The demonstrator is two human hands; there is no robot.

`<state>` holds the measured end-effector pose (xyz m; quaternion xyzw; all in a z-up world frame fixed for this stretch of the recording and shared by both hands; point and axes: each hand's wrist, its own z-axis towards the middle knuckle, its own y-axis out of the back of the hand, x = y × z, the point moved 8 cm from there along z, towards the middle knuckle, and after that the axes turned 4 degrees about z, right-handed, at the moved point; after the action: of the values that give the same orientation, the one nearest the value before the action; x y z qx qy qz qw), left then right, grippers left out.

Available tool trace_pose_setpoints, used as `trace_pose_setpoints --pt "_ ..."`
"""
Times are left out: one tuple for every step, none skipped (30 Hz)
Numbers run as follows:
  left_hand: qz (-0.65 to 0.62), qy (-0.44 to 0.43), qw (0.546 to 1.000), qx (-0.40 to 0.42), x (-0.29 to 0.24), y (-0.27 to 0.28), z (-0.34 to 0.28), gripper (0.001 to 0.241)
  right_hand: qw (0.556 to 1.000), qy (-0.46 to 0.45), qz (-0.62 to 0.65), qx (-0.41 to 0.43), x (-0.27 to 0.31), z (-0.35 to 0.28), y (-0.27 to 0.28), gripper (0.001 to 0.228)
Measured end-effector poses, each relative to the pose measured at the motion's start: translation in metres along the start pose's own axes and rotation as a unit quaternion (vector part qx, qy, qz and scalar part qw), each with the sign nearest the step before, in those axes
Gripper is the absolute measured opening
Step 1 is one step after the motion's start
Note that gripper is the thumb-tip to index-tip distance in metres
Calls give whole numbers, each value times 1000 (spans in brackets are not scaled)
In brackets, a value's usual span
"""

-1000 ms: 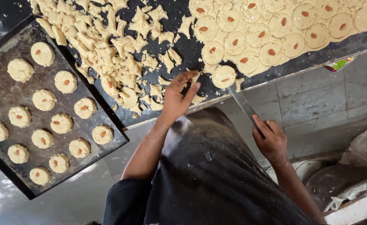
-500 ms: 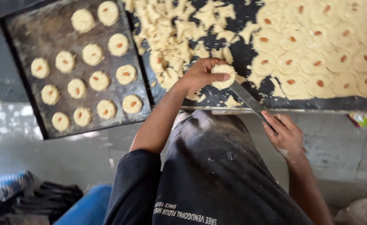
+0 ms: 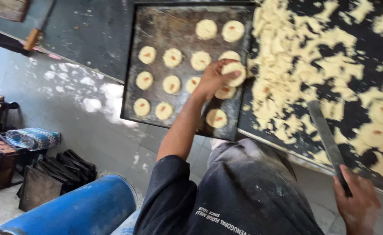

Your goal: The person uses a metal spatula to lift round dough pieces topped with almonds from a large sheet and places them onto a baking tray. The person arranges the dough pieces in neat rows on the tray.

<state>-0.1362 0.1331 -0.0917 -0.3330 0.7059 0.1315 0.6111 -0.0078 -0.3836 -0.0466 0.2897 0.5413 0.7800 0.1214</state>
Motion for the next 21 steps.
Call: trace_pose_setpoints --pt "0 9 1000 -22 -5 32 5 45 1000 2 -1 -1 6 2 -3 32" --pt "32 16 998 -55 -13 68 11 47 1000 4 -2 -3 14 5 -5 32" --pt "61 24 994 -86 -20 103 19 50 1000 -3 -4 1 22 8 -9 32" --pt "33 30 994 -104 -27 135 30 50 1000 -12 -1 0 29 13 -14 32" --pt "5 38 992 -116 -32 161 44 49 1000 -26 0 -2 40 13 -15 31" --pt "48 26 990 -128 -41 185 57 51 999 -41 7 -9 52 14 -17 31" --pt "90 14 986 -140 -48 206 69 53 999 -53 9 -11 60 19 -20 31" --pt "132 1 980 -152 -54 223 78 58 998 -65 10 -12 69 22 -20 31" --pt "137 14 979 -151 -57 236 88 58 997 -72 7 -11 80 26 -20 32" --pt "143 26 978 -150 -58 245 98 59 997 -73 4 -14 91 31 -20 32" --pt "151 39 977 -146 -59 251 106 60 997 -77 1 -16 102 32 -19 31" --pt "194 26 971 -140 -64 256 112 61 997 -74 -3 -22 113 34 -17 30" --pt "238 14 962 -130 -68 258 116 62 996 -86 4 -27 123 35 -15 29" --pt "281 1 952 -119 -73 258 119 64 995 -97 12 -32 132 36 -11 28" --pt "305 -35 946 -106 -80 256 118 62 991 -125 30 -37 140 33 -9 28" --pt "326 -71 938 -92 -89 255 114 61 988 -145 37 -34 144 35 -9 31" --pt "402 -119 905 -70 -101 246 112 54 983 -175 38 -35 152 27 -5 33" --pt "499 -103 848 -147 -111 252 114 46 979 -198 30 -27 154 25 -3 38" --pt "416 -170 880 -153 -124 250 103 42 976 -211 39 -46 159 25 2 36" --pt "382 -275 873 -126 -141 235 97 37 971 -224 47 -66 162 24 8 34" --pt "412 -274 849 -183 -148 237 88 34 966 -247 32 -66 164 17 13 34"
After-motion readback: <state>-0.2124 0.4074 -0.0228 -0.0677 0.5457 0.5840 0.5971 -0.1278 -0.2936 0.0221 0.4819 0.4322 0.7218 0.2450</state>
